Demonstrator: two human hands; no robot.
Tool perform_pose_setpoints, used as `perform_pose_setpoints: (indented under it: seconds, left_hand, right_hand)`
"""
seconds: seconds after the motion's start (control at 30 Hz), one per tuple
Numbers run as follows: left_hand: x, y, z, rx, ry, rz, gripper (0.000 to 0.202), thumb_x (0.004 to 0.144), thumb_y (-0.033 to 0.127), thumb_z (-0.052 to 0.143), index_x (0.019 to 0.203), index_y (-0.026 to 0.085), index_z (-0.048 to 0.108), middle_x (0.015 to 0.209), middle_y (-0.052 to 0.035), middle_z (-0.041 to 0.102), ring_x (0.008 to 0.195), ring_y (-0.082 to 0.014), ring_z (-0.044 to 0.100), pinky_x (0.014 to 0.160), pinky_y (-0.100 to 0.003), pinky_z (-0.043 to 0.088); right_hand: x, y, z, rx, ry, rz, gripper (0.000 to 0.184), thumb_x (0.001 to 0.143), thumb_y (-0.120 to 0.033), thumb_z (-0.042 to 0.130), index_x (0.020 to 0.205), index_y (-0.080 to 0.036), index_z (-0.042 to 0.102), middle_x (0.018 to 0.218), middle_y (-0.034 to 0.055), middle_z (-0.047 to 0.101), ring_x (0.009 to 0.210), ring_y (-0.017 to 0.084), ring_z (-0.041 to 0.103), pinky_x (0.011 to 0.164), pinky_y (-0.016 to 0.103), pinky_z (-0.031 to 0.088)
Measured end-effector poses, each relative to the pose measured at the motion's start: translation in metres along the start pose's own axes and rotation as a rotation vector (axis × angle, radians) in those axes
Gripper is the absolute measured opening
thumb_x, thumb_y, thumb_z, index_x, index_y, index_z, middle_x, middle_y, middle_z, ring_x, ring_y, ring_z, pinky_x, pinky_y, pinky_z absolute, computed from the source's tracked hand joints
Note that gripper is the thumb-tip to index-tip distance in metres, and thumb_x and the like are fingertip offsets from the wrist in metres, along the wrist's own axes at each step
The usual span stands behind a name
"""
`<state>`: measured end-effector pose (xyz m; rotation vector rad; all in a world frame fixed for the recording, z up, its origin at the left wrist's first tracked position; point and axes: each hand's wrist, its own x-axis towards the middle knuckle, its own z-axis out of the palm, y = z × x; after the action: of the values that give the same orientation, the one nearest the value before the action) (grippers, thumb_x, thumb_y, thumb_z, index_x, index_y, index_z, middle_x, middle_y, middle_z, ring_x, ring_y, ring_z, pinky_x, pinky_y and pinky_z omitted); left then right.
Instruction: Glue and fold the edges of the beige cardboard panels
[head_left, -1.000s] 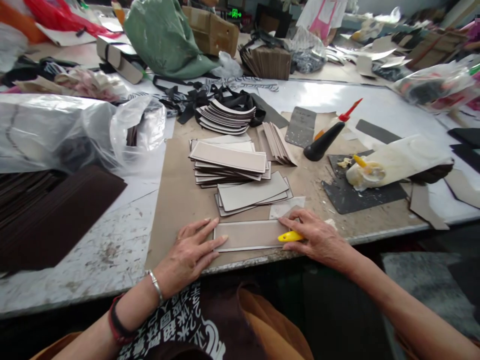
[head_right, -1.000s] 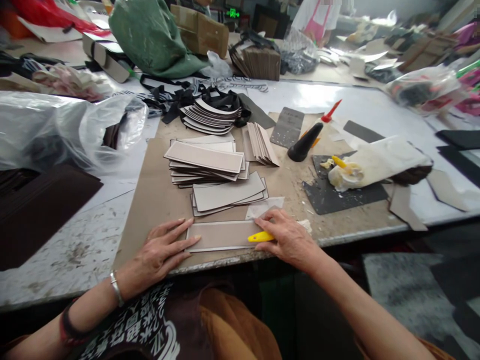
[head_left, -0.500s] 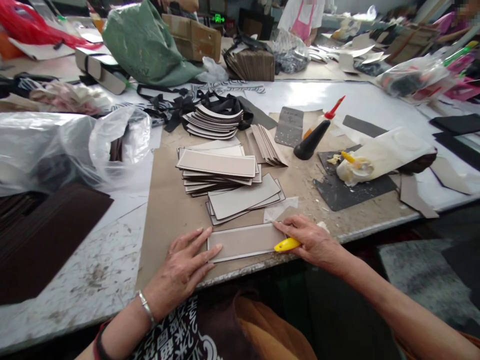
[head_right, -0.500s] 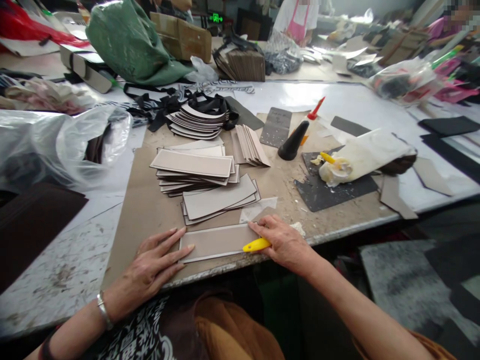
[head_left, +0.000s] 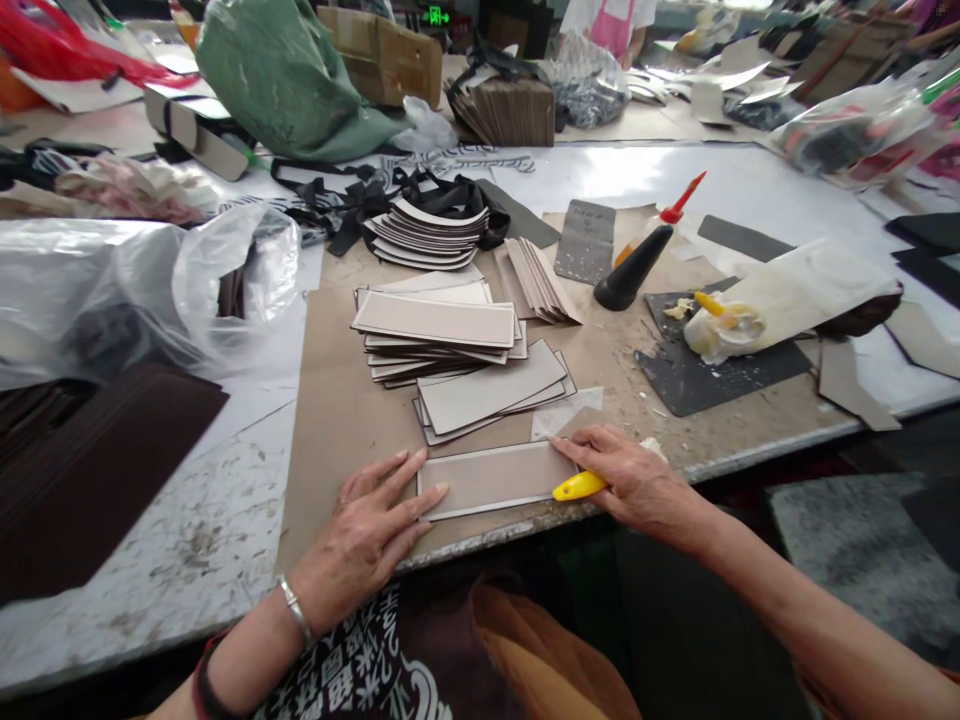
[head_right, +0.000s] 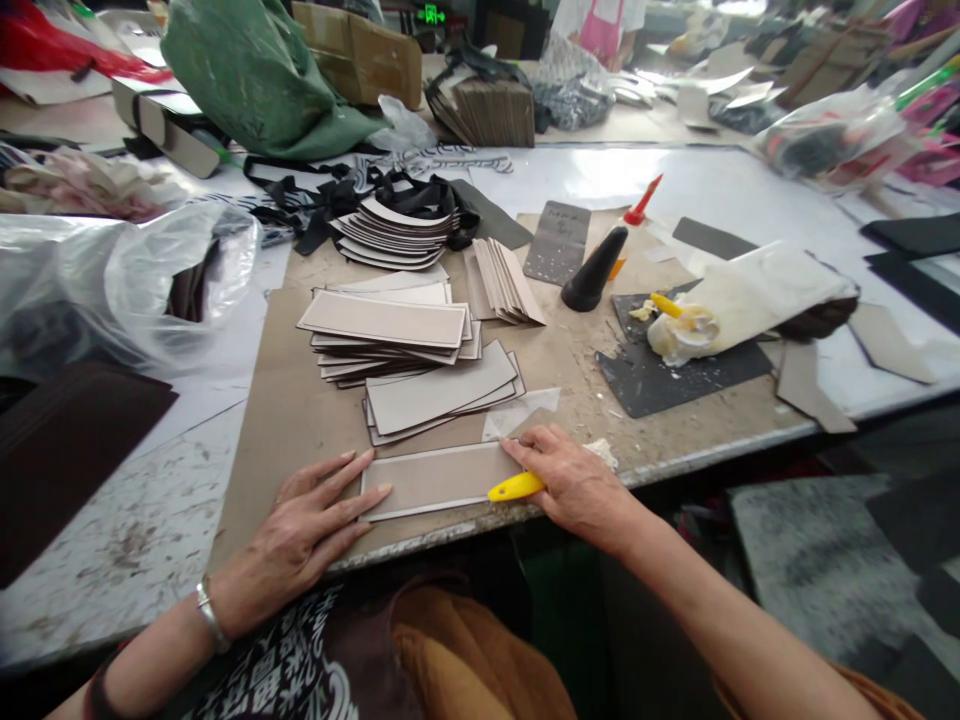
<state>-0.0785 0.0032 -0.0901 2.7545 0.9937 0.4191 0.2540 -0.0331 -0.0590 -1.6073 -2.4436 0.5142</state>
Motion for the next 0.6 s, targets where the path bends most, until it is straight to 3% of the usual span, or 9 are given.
perform_pose_setpoints:
  seconds: [0.33,0.6]
  left_hand:
    - [-0.0005,-0.0007,-0.0020,-0.040,-0.042,-0.019,0.035,0.089,0.031,0.043,0.122,0.035,0.052,0.138,-0.0039,0.043,0.122,-0.0265,0.041,0.096,-0.045,0.039]
    - [0.0019,0.0024,-0.0055,-0.048,-0.086,-0.042,0.034,0.089,0.030,0.045,0.122,0.033,0.052,0.137,-0.0049,0.044,0.123,-0.0257,0.039,0.097,-0.048,0.038]
  right_hand:
    - [-0.0011,0.0031,0.0037,-0.031,0.021,-0.019,0.067,0.065,0.002,0.042,0.128,-0.019,0.046,0.108,0.0095,0.052,0.101,0.023,0.049,0.088,0.039,0.047]
    - [-0.0051,0.0081,0.0055,-0.102,0.053,-0.112,0.059,0.074,-0.008,0.045,0.132,-0.019,0.040,0.111,0.0118,0.052,0.102,0.026,0.050,0.087,0.042,0.048]
